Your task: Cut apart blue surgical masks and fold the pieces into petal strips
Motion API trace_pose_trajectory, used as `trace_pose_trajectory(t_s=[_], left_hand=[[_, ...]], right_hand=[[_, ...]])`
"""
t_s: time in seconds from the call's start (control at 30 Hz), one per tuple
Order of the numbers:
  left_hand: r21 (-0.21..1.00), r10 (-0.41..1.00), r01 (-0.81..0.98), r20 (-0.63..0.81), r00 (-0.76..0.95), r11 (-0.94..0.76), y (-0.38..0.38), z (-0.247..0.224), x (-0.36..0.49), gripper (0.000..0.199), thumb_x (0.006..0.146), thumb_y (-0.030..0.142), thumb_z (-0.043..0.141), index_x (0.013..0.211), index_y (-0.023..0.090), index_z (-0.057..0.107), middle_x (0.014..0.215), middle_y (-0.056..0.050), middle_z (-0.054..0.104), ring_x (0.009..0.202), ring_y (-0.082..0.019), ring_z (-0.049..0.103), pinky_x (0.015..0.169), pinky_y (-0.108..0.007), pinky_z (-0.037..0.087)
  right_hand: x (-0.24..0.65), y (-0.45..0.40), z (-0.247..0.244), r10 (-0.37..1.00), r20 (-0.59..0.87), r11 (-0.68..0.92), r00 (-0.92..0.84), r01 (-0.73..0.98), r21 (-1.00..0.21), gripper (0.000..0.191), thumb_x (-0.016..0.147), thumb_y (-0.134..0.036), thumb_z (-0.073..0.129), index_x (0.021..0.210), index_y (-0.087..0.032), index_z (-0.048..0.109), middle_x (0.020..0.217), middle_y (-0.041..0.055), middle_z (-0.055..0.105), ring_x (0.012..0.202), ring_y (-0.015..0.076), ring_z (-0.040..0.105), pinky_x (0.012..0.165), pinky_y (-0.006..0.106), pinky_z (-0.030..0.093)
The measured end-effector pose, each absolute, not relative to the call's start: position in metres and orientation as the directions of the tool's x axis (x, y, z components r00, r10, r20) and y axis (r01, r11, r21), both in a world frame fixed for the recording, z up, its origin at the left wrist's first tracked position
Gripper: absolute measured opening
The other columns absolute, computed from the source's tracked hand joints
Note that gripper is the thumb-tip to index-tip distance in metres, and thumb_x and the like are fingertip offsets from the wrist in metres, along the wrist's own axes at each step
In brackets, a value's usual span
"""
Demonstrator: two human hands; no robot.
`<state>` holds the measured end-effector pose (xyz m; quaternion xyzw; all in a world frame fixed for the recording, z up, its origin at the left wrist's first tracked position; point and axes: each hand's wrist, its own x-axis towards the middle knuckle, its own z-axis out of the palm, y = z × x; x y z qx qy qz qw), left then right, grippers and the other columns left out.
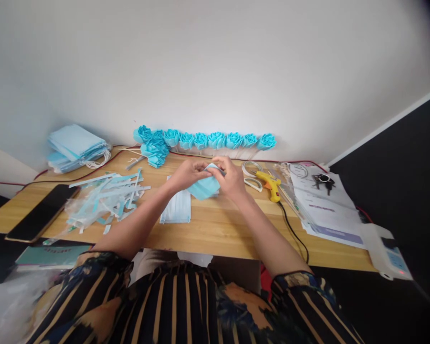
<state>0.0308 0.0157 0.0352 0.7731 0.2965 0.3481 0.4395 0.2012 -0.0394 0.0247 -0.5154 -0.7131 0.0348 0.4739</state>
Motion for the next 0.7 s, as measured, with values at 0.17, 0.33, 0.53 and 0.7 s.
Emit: trace_pose_trajectory(t_s=[0.17,0.33,0.53,0.7], left_hand=[[0.954,0.836,-0.007,0.267,0.479,-0.301,0.01,0.036,0.037,0.03,0.071,0.044,0.075,0.069,0.014,0.067,0.062,0.001,0.059,0.059,-0.012,0.051,0.057,-0.024,0.038],[0.935,0.914,-0.293,0.285,0.289,-0.199,0.008,0.037,0.042,0.031,0.069,0.043,0.079,0.073,0.015,0.066,0.07,0.001,0.063,0.065,-0.011,0.053,0.064,-0.024,0.043],[0.9,0.933,-0.406,0.272,0.237,-0.159,0.012,0.031,0.045,0.038,0.071,0.05,0.077,0.072,0.016,0.061,0.068,0.001,0.059,0.065,-0.011,0.051,0.065,-0.023,0.041],[0.896,0.971,-0.404,0.231,0.066,-0.186,0.013,0.028,0.054,0.046,0.076,0.057,0.07,0.066,0.019,0.045,0.061,0.004,0.042,0.058,-0.01,0.038,0.056,-0.023,0.033]], right_hand=[[0.208,-0.042,0.038,0.845,0.53,0.404,0.07,0.565,-0.719,0.047,0.083,-0.041,0.069,0.126,-0.026,0.059,0.081,-0.0009,0.068,0.072,0.0165,0.063,0.071,0.028,0.049],[0.208,-0.036,0.023,0.959,0.274,0.265,0.072,0.111,-0.958,0.057,0.073,-0.05,0.072,0.121,-0.022,0.06,0.099,0.0054,0.073,0.085,0.0216,0.067,0.075,0.033,0.054],[0.197,-0.035,0.001,0.971,0.209,0.139,0.116,0.438,-0.888,0.028,0.076,-0.043,0.067,0.085,-0.017,0.07,0.079,0.0032,0.072,0.073,0.0205,0.065,0.066,0.029,0.047],[0.185,-0.04,-0.002,0.903,0.416,0.178,0.106,0.789,-0.588,0.02,0.082,-0.037,0.062,0.073,-0.02,0.066,0.071,0.0047,0.069,0.069,0.02,0.062,0.063,0.028,0.038]])
